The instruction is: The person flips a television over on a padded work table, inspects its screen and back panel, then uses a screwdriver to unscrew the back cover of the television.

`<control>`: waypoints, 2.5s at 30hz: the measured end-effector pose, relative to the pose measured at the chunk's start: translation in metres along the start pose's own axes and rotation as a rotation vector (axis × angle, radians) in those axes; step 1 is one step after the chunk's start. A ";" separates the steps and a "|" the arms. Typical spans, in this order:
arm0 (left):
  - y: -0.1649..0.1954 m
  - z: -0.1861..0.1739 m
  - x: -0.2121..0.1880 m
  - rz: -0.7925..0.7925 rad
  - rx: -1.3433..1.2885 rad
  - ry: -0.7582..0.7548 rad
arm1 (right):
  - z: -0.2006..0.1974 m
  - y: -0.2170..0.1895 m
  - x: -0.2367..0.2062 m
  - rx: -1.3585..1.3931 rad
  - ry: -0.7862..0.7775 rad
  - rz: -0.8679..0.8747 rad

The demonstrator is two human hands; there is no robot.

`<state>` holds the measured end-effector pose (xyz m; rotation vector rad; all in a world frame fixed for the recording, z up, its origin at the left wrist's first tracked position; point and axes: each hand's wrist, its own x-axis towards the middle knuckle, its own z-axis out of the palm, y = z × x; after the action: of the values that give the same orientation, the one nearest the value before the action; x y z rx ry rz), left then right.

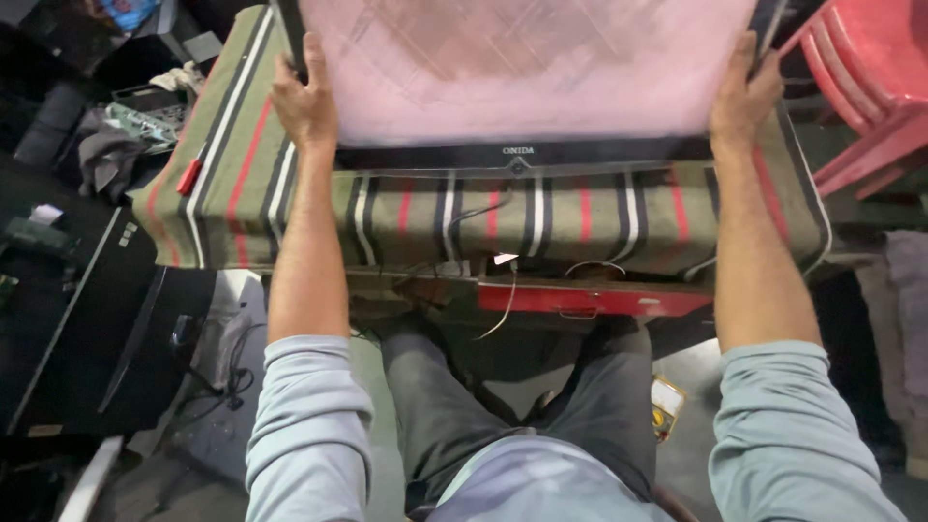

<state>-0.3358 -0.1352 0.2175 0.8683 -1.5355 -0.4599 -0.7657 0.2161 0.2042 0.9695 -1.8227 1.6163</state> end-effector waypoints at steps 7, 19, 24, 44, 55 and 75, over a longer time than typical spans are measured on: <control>0.003 0.001 0.001 -0.009 0.033 -0.020 | 0.001 -0.006 0.004 0.000 -0.033 0.024; 0.006 0.008 0.011 0.006 0.040 -0.062 | 0.008 0.005 0.015 0.041 -0.056 -0.087; 0.007 0.010 0.016 0.022 0.019 -0.065 | 0.015 0.015 0.022 0.027 -0.050 -0.055; -0.004 0.030 0.041 -0.054 0.174 -0.118 | 0.026 0.032 0.037 -0.236 -0.206 0.084; 0.001 0.005 0.049 -0.108 0.179 -0.223 | 0.009 0.039 0.029 -0.039 -0.264 0.172; -0.008 -0.019 0.024 -0.382 0.356 -0.485 | -0.038 0.000 0.002 -0.174 -0.573 0.789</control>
<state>-0.3144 -0.1550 0.2309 1.4153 -1.9354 -0.7248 -0.7704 0.2533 0.2121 0.7078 -2.9580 1.6315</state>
